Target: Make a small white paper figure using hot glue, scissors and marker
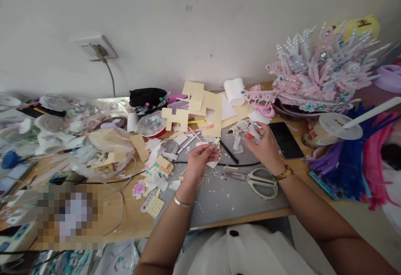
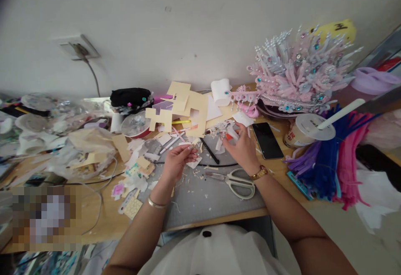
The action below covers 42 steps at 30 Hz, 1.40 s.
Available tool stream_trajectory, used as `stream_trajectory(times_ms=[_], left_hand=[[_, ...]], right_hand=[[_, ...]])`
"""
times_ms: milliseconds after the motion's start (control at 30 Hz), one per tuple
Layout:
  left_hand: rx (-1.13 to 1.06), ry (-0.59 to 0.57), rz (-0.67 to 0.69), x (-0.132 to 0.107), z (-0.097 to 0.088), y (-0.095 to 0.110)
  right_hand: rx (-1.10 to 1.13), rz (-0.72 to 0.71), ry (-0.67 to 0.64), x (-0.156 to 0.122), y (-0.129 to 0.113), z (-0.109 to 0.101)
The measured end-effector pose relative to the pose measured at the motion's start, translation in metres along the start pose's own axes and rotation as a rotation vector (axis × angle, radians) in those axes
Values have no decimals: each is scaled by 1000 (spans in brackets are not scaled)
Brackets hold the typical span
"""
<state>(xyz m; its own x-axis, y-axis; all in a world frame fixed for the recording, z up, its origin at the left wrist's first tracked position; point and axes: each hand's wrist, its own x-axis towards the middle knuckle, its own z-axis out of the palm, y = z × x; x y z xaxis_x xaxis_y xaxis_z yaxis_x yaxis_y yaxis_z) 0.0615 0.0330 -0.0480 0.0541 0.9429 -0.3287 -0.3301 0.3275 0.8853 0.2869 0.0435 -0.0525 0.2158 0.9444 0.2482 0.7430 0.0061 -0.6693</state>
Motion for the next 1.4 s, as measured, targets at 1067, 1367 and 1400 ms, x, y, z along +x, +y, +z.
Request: stream_trajectory(times_ms=[1067, 1367, 1400], left_hand=[[20, 13, 1, -2, 0, 0], [-16, 0, 18, -2, -1, 0], [-20, -5, 22, -2, -1, 0]], right_hand=[[-183, -260, 114, -6, 6, 10], [-186, -297, 155, -5, 11, 12], [-187, -298, 155, -5, 11, 12]])
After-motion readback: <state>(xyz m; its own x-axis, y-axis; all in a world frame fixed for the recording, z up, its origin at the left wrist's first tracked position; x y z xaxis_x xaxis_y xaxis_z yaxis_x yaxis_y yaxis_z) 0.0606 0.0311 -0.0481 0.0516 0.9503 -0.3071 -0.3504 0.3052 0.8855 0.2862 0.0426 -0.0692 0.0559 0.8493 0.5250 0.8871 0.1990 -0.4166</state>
